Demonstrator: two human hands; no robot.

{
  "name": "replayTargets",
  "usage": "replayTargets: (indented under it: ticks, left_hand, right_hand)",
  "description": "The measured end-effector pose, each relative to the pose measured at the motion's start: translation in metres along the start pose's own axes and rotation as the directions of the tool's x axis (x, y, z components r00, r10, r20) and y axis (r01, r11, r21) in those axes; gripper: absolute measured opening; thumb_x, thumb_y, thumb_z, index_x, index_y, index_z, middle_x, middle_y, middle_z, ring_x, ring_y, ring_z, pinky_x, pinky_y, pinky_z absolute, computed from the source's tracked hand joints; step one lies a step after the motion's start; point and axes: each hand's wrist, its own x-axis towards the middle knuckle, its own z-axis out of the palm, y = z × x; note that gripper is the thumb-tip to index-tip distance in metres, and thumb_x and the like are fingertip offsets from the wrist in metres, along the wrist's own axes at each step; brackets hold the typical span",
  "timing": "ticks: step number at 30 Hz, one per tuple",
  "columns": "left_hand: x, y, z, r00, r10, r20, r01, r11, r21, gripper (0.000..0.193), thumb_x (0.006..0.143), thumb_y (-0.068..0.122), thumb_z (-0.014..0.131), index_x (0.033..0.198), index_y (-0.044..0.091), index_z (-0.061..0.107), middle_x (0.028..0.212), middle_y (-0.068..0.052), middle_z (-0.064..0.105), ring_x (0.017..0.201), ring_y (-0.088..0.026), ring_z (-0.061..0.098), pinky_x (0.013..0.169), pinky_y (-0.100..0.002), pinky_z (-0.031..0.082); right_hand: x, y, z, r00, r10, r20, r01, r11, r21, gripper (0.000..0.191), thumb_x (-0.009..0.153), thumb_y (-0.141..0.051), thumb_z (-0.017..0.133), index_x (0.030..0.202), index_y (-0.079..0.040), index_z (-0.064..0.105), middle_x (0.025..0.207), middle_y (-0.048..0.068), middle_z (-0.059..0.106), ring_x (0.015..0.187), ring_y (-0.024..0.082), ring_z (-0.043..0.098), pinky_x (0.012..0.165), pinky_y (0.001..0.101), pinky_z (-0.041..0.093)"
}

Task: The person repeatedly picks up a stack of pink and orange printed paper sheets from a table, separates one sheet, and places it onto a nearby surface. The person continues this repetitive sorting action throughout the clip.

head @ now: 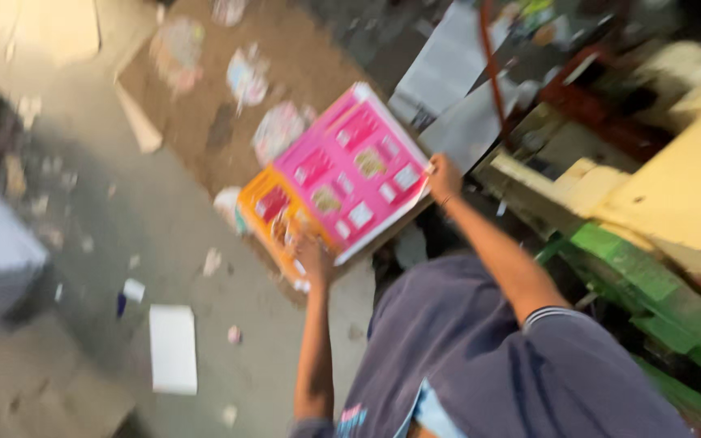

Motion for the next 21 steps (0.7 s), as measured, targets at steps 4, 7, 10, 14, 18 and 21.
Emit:
replayTargets:
  ticks: [4, 7, 10, 14, 18, 21]
  left_hand:
    - [-0.003, 0.069, 0.002, 0.916, 0.290, 0.278, -0.176, 0.912, -0.371, 0.092, 0.070, 0.040, 0.084, 0.149, 0.017, 0.042, 0.159, -0.016, 0.033, 0.148, -0.036, 0.027, 0.113, -0.063, 0.024]
    - [-0.004, 0.080, 0.003, 0.927, 0.312, 0.210, -0.233, 0.914, -0.331, 0.089, 0.072, 0.032, 0.085, 0.149, 0.016, 0.043, 0.158, -0.016, 0.034, 0.148, -0.036, 0.029, 0.114, -0.061, 0.027]
    - [-0.005, 0.074, 0.007, 0.920, 0.340, 0.198, -0.273, 0.914, -0.301, 0.088, 0.073, 0.028, 0.086, 0.149, 0.014, 0.043, 0.157, -0.017, 0.034, 0.148, -0.038, 0.030, 0.115, -0.059, 0.029]
    - [-0.003, 0.079, -0.003, 0.902, 0.359, 0.240, -0.264, 0.898, -0.352, 0.088, 0.069, 0.026, 0.087, 0.145, 0.014, 0.043, 0.156, -0.018, 0.033, 0.147, -0.039, 0.029, 0.116, -0.059, 0.027]
    - [0.002, 0.093, -0.030, 0.891, 0.357, 0.281, -0.258, 0.907, -0.334, 0.092, 0.069, 0.029, 0.088, 0.147, 0.013, 0.042, 0.158, -0.018, 0.031, 0.150, -0.039, 0.027, 0.117, -0.060, 0.026]
    - [0.003, 0.109, -0.051, 0.890, 0.331, 0.315, -0.218, 0.913, -0.344, 0.096, 0.066, 0.035, 0.091, 0.147, 0.014, 0.043, 0.159, -0.019, 0.029, 0.148, -0.041, 0.024, 0.115, -0.064, 0.021]
  right_hand:
    - [-0.006, 0.018, -0.011, 0.973, -0.189, -0.129, 0.157, 0.962, -0.223, 0.052, 0.073, -0.034, 0.084, 0.115, -0.010, 0.064, 0.108, 0.015, 0.064, 0.098, 0.040, 0.061, 0.080, 0.0474, 0.052]
    - [-0.024, 0.042, -0.035, 0.987, -0.153, -0.059, 0.148, 0.986, -0.078, 0.048, 0.080, -0.033, 0.081, 0.118, -0.009, 0.064, 0.108, 0.013, 0.065, 0.095, 0.035, 0.064, 0.079, 0.0454, 0.052]
    - [-0.050, 0.044, -0.102, 0.987, -0.099, 0.128, 0.077, 0.983, 0.168, 0.036, 0.088, -0.031, 0.077, 0.114, -0.007, 0.067, 0.103, 0.010, 0.070, 0.092, 0.026, 0.070, 0.083, 0.0371, 0.055]
    - [-0.091, 0.016, -0.233, 0.983, -0.170, 0.072, 0.148, 0.960, 0.238, 0.038, 0.089, -0.028, 0.075, 0.119, -0.006, 0.068, 0.116, 0.010, 0.072, 0.105, 0.023, 0.071, 0.087, 0.0362, 0.055]
    - [-0.093, 0.044, -0.367, 0.927, -0.145, -0.347, 0.195, 0.974, 0.113, 0.040, 0.098, -0.034, 0.069, 0.128, -0.006, 0.065, 0.101, 0.007, 0.073, 0.092, 0.017, 0.073, 0.085, 0.0355, 0.056]
    - [-0.029, 0.126, -0.438, 0.638, -0.136, -0.758, 0.216, 0.976, 0.006, 0.020, 0.106, -0.019, 0.067, 0.108, 0.001, 0.066, 0.093, 0.010, 0.065, 0.068, 0.019, 0.049, 0.058, 0.0299, 0.035]
